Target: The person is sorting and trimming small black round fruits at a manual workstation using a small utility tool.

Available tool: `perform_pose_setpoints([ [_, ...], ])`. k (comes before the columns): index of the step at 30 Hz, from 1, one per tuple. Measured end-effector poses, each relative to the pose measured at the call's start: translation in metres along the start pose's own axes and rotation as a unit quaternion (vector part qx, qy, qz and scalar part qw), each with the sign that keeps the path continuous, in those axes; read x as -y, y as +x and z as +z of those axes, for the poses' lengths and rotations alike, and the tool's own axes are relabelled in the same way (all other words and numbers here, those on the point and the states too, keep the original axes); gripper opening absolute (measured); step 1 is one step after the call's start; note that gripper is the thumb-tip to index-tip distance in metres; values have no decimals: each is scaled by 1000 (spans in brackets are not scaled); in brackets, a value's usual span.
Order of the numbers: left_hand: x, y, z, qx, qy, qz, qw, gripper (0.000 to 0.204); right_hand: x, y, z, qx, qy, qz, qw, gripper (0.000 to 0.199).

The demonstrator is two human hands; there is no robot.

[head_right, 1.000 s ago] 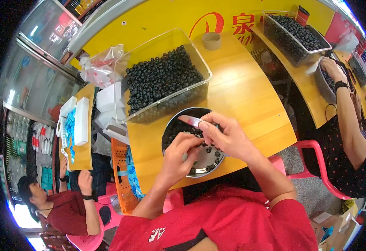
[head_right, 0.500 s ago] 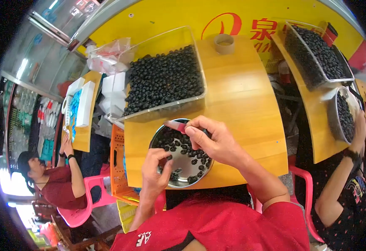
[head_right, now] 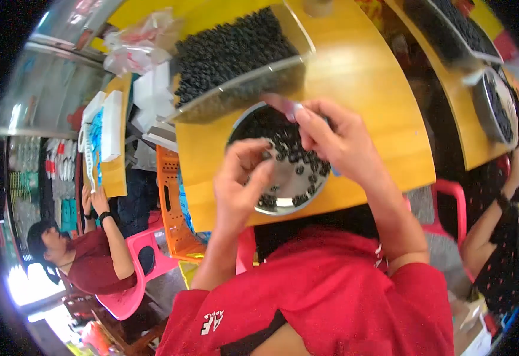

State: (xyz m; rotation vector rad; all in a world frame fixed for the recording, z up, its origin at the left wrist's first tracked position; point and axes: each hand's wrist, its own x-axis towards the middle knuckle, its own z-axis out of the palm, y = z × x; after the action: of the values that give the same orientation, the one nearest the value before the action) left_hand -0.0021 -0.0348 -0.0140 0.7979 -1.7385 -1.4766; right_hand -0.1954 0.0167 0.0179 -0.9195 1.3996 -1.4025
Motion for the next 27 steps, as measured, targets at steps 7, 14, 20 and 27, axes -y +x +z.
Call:
perform_pose_setpoints([
  [7, -11, 10, 8, -17, -196, -74, 978, 26, -14, -6, 7, 8, -42, -47, 998, 22],
  [14, 1, 0, 16, -24, -38, 10, 999, 19, -21, -4, 10, 59, -31, -47, 997, 24],
  [20, -3, -3, 23, -37, -77, 25, 996, 19, -19, -5, 5, 122, -4, 32, 992, 26],
  [27, 1, -7, 29, -24, -219, 23, 975, 20, -15, -9, 2, 155, 97, 66, 981, 25],
])
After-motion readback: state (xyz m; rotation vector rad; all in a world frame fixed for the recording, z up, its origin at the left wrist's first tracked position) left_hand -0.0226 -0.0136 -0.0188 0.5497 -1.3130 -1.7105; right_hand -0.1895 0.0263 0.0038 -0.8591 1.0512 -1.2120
